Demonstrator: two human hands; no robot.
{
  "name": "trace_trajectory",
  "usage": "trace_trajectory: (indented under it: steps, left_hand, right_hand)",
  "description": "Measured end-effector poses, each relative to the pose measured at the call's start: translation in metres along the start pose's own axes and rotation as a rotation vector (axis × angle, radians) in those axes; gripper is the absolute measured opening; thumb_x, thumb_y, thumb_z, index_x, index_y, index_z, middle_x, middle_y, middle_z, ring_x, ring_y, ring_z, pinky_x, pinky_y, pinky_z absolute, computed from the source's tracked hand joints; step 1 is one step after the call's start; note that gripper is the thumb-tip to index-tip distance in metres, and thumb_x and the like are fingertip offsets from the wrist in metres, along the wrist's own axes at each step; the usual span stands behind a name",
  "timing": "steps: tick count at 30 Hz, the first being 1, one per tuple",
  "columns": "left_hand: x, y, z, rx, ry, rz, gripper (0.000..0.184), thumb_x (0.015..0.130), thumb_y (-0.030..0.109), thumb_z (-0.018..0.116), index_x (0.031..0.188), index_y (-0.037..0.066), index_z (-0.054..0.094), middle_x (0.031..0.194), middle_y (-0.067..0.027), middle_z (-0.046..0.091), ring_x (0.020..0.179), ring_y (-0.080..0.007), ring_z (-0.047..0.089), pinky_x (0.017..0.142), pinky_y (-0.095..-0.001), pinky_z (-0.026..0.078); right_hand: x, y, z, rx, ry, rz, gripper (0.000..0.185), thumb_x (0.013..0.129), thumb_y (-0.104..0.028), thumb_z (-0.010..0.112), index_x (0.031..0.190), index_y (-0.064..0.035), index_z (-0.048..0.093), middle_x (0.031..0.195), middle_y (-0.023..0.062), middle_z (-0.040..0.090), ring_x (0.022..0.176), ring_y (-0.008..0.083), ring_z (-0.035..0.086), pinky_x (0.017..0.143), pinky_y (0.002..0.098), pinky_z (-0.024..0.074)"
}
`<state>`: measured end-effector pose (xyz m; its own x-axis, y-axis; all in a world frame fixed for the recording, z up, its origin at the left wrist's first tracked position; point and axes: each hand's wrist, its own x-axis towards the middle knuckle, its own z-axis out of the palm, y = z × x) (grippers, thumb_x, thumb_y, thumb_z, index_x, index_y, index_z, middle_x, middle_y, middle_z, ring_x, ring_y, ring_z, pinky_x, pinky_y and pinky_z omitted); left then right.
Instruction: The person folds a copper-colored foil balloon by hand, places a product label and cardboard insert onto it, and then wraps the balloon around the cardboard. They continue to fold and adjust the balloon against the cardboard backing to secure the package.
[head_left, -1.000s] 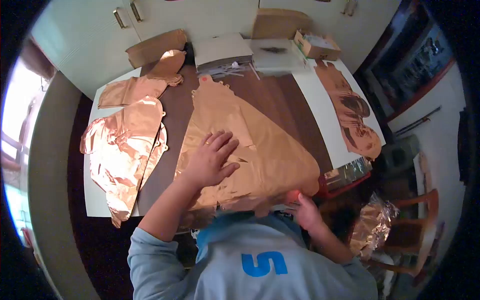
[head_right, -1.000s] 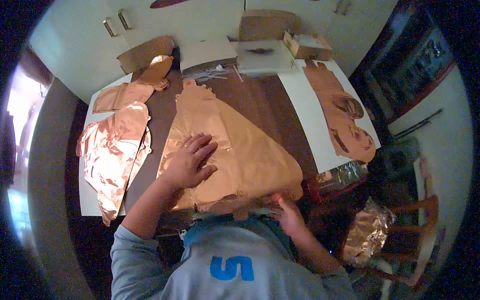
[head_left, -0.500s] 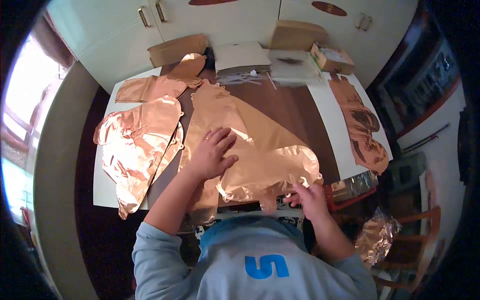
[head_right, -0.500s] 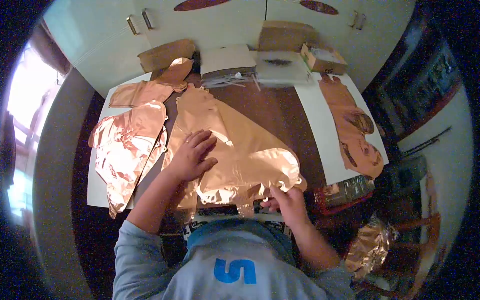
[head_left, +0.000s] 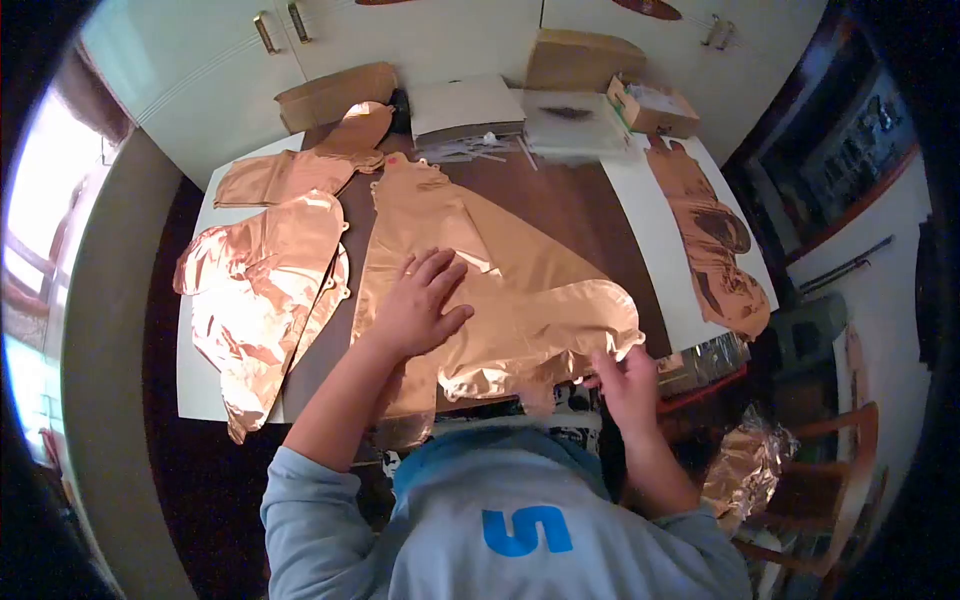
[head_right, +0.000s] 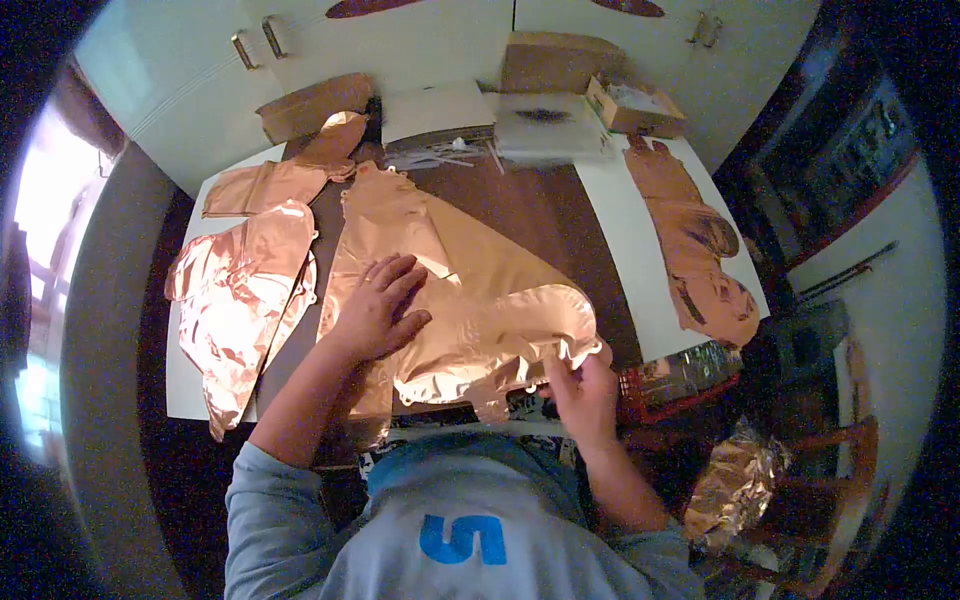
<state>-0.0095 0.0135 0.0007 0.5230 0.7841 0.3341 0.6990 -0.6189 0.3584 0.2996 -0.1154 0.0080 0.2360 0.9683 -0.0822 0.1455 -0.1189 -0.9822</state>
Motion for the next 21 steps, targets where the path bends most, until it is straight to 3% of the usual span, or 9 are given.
trace_trajectory:
  steps: [2, 3, 5, 8, 11, 15, 16, 19, 21]
  left_hand:
    - [0.0, 0.0, 0.001, 0.005, 0.008, 0.006, 0.065, 0.083, 0.044, 0.069, 0.134, 0.005, 0.054, 0.14, -0.0207, 0.05, 0.133, -0.0422, 0.043, 0.113, -0.0557, 0.029]
    - [0.0, 0.001, -0.001, 0.008, 0.006, 0.011, 0.069, 0.082, 0.047, 0.07, 0.134, 0.005, 0.054, 0.14, -0.0211, 0.05, 0.133, -0.0421, 0.043, 0.113, -0.0558, 0.029]
    - [0.001, 0.004, -0.005, 0.014, 0.001, 0.023, 0.075, 0.079, 0.052, 0.071, 0.134, 0.004, 0.054, 0.139, -0.0219, 0.05, 0.133, -0.0419, 0.043, 0.113, -0.056, 0.028]
    - [0.0, 0.006, -0.001, 0.037, 0.016, 0.005, 0.084, 0.073, 0.058, 0.073, 0.134, 0.004, 0.054, 0.139, -0.0225, 0.05, 0.133, -0.0418, 0.044, 0.114, -0.056, 0.028]
    - [-0.001, 0.008, -0.003, 0.057, 0.001, -0.004, 0.086, 0.071, 0.058, 0.074, 0.135, 0.005, 0.054, 0.14, -0.0218, 0.05, 0.133, -0.0416, 0.043, 0.114, -0.0559, 0.028]
    - [0.0, 0.007, -0.003, 0.059, -0.01, -0.009, 0.084, 0.073, 0.058, 0.073, 0.136, 0.006, 0.052, 0.14, -0.0205, 0.049, 0.134, -0.0405, 0.042, 0.114, -0.055, 0.027]
    - [-0.001, 0.007, -0.003, 0.062, -0.009, -0.009, 0.084, 0.073, 0.058, 0.072, 0.136, 0.006, 0.052, 0.141, -0.0197, 0.049, 0.135, -0.0398, 0.041, 0.115, -0.0541, 0.027]
    - [-0.002, 0.005, -0.002, 0.037, 0.012, -0.006, 0.085, 0.072, 0.057, 0.073, 0.136, 0.006, 0.051, 0.14, -0.0202, 0.049, 0.135, -0.0403, 0.041, 0.114, -0.0552, 0.028]
    - [-0.002, 0.005, 0.0, 0.031, 0.019, -0.005, 0.085, 0.071, 0.057, 0.074, 0.135, 0.006, 0.052, 0.14, -0.0208, 0.049, 0.134, -0.0407, 0.042, 0.113, -0.0563, 0.028]
  right_hand:
    - [-0.009, -0.022, 0.015, -0.15, 0.021, -0.263, 0.022, 0.091, -0.015, 0.07, 0.103, 0.0027, 0.064, 0.089, 0.0067, 0.07, 0.072, 0.0097, 0.066, 0.06, 0.0243, 0.0513]
    - [-0.008, -0.024, 0.029, -0.027, 0.072, -0.321, 0.021, 0.09, -0.015, 0.071, 0.1, 0.002, 0.066, 0.085, 0.0052, 0.07, 0.073, 0.0073, 0.064, 0.065, 0.0246, 0.051]
    - [-0.007, -0.048, 0.033, -0.125, -0.022, -0.275, 0.024, 0.088, -0.02, 0.074, 0.098, 0.001, 0.068, 0.082, 0.0105, 0.072, 0.074, 0.0148, 0.069, 0.065, 0.0308, 0.0535]
    - [0.002, -0.034, 0.033, -0.411, 0.012, -0.41, 0.034, 0.083, -0.031, 0.077, 0.092, 0.0007, 0.068, 0.077, 0.017, 0.07, 0.072, 0.0299, 0.07, 0.065, 0.0401, 0.0542]
    - [-0.001, -0.044, 0.037, -0.791, 0.027, -0.1, 0.044, 0.078, -0.041, 0.079, 0.088, 0.0005, 0.067, 0.073, 0.0212, 0.067, 0.071, 0.0416, 0.066, 0.065, 0.0482, 0.052]
    - [-0.001, -0.016, 0.049, -0.743, 0.201, -0.385, 0.042, 0.071, -0.037, 0.082, 0.088, -0.0017, 0.066, 0.075, 0.0197, 0.066, 0.071, 0.0414, 0.064, 0.066, 0.0506, 0.05]
    - [-0.003, -0.023, 0.049, -0.633, 0.136, -0.375, 0.044, 0.071, -0.032, 0.083, 0.099, -0.0027, 0.065, 0.086, 0.0178, 0.068, 0.086, 0.0407, 0.064, 0.079, 0.0479, 0.0498]
    - [-0.002, -0.025, 0.05, -0.521, 0.216, -0.521, 0.04, 0.069, -0.03, 0.084, 0.096, -0.0053, 0.067, 0.092, 0.0169, 0.067, 0.087, 0.0379, 0.062, 0.08, 0.0452, 0.0488]
    - [0.0, -0.01, 0.049, -0.686, 0.199, -0.413, 0.041, 0.068, -0.032, 0.084, 0.095, -0.0061, 0.068, 0.096, 0.0165, 0.066, 0.09, 0.0371, 0.061, 0.082, 0.0458, 0.0471]
